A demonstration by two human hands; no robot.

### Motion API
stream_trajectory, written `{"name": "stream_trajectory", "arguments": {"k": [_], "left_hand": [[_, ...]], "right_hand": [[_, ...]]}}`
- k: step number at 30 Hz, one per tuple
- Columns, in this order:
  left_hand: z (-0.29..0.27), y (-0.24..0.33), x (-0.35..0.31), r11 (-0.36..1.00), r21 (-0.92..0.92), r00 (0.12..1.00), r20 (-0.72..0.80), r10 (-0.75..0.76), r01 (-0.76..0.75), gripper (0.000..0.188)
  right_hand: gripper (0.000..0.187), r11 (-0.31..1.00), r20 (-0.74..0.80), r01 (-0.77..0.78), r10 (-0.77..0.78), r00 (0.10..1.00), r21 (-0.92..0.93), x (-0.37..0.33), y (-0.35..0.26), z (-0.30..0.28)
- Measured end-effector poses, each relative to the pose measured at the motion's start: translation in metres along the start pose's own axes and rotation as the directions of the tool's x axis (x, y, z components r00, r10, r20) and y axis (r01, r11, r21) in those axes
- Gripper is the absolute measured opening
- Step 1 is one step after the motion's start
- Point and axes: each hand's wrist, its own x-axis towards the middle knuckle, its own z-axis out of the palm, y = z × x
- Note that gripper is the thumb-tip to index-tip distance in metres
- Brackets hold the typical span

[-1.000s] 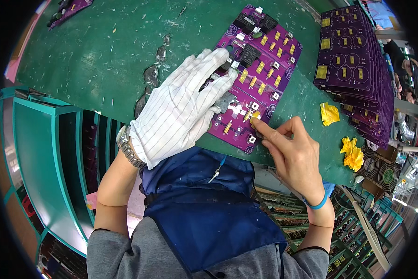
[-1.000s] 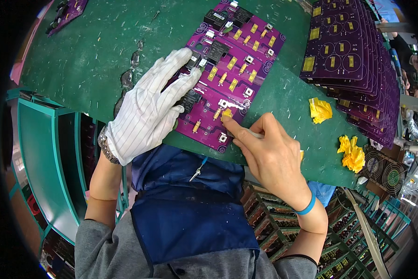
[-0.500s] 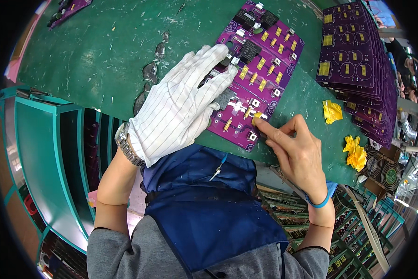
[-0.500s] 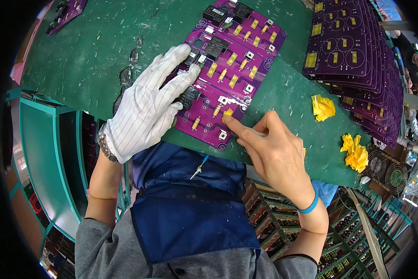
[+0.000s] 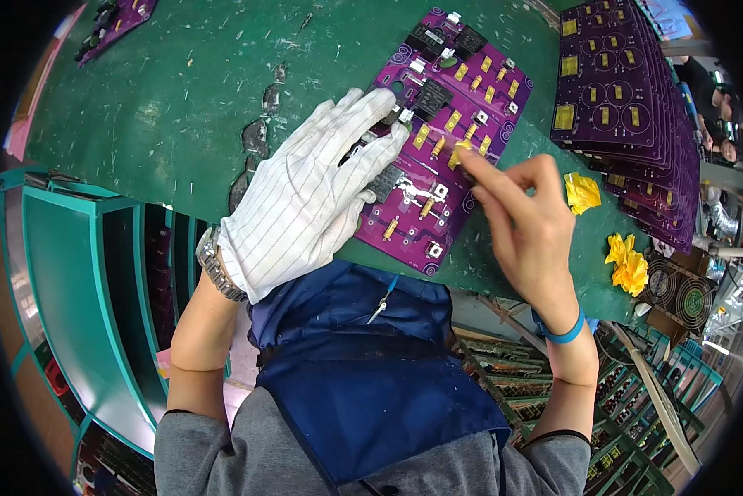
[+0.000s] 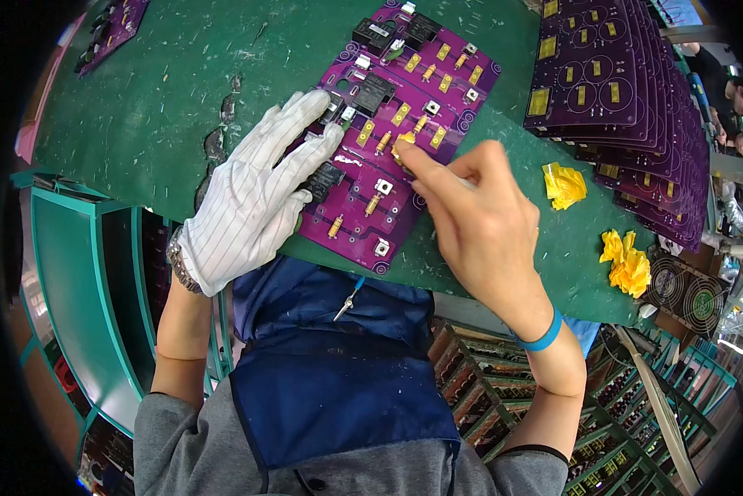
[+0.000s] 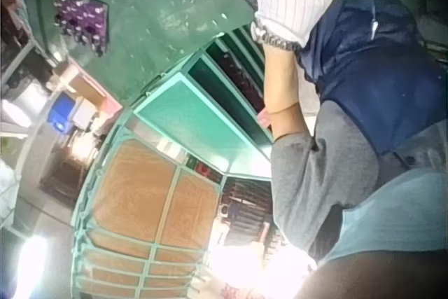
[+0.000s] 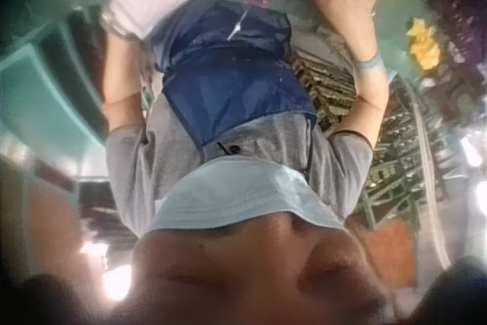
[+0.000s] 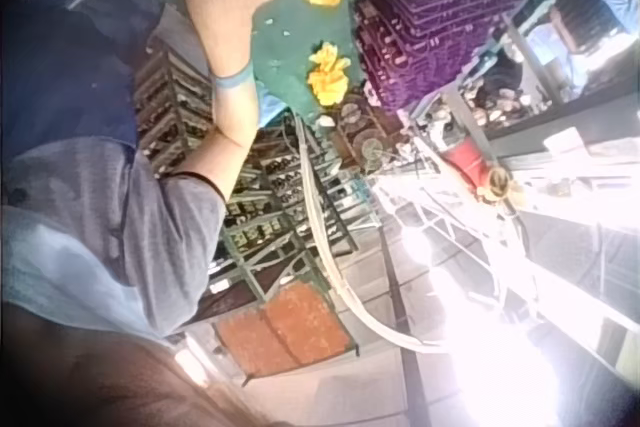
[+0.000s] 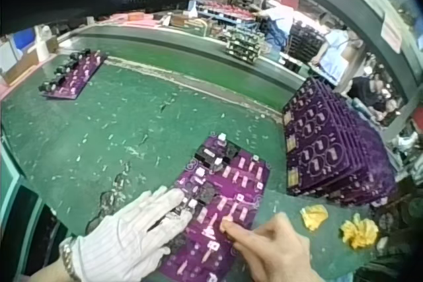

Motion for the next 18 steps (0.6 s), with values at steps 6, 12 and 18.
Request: {"name": "stream_trajectory", "arguments": {"k": [6, 12, 18], "left_hand": [[-0.003, 0.001, -0.001, 1.0, 0.001, 0.999, 0.021, -0.025, 0.025, 0.077], [-0.003, 0.001, 0.0, 1.0, -0.011, 1.0, 0.0, -0.012, 0.012, 0.079], [-0.003, 0.002, -0.002, 1.0, -0.002, 1.0, 0.012, -0.015, 0.015, 0.078]], "right_hand": [[0.038, 0.985, 0.246, -0.03, 0.072, 0.967, -0.169, 0.012, -0.022, -0.019], [0.036, 0.979, 0.159, -0.04, 0.072, 0.985, -0.199, 0.009, -0.019, -0.006], [0.035, 0.995, -0.078, -0.092, 0.095, 0.992, 0.04, 0.013, -0.008, -0.001]]}}
